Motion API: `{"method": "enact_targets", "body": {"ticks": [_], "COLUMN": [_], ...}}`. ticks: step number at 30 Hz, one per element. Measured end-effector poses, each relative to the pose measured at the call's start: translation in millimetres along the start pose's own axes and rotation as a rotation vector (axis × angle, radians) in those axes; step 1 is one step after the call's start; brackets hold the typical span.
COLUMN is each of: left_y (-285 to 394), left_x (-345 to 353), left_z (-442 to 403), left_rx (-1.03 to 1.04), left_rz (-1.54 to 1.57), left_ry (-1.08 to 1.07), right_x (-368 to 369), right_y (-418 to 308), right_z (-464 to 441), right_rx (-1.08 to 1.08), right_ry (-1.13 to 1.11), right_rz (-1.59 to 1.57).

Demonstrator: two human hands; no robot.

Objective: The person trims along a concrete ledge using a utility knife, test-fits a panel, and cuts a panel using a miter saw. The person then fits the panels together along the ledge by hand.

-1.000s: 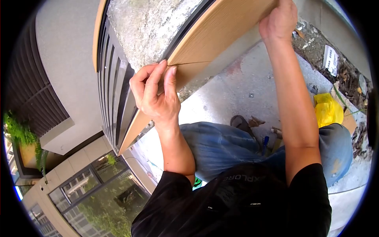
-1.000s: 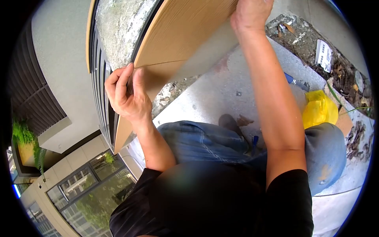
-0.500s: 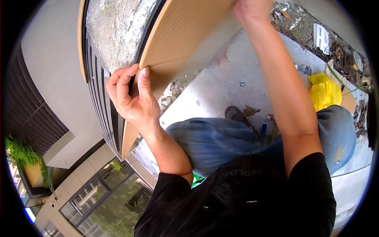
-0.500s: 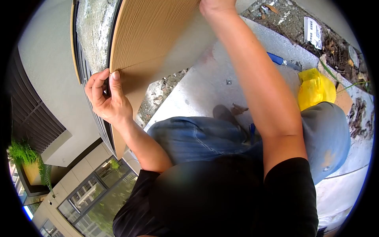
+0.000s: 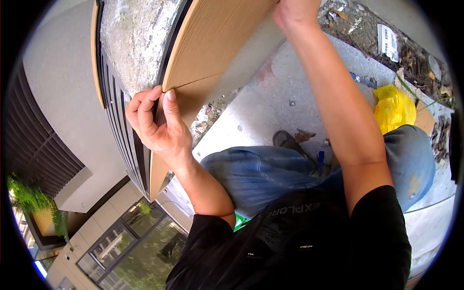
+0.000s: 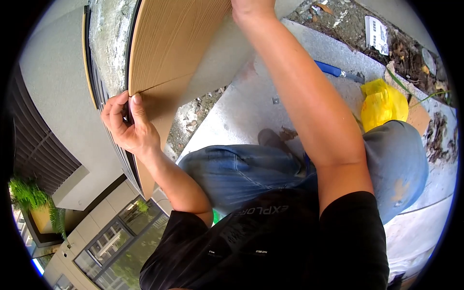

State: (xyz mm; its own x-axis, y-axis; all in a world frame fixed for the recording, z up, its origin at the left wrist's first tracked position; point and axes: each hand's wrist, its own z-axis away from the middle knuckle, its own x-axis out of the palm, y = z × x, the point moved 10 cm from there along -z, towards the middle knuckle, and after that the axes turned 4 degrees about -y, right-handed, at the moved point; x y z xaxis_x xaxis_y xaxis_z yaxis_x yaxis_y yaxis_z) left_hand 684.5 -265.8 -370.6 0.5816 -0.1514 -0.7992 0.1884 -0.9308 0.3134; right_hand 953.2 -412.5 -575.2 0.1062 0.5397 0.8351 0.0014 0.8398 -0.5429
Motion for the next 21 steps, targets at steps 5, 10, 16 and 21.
{"method": "enact_targets", "body": {"ticks": [5, 10, 16, 21], "left_y": [9, 3, -4, 7], "left_x": [3, 0, 2, -2], "left_z": [0, 1, 4, 0], "left_rx": [0.027, -0.019, -0.096, -0.083], "left_rz": [-0.019, -0.093, 0.053, -0.086], "left_ry": [-0.007, -0.022, -0.017, -0.010], "right_x": [0, 2, -9, -3], "right_y": [1, 3, 1, -15], "right_z": [-1, 2, -4, 0], "right_rx": [0.012, 0.051, 0.018, 0.053], "right_ry": [-0.045, -0.048, -0.001, -0.002], "right_rz": [-0.004, 0.008, 0.338, 0.418]}}
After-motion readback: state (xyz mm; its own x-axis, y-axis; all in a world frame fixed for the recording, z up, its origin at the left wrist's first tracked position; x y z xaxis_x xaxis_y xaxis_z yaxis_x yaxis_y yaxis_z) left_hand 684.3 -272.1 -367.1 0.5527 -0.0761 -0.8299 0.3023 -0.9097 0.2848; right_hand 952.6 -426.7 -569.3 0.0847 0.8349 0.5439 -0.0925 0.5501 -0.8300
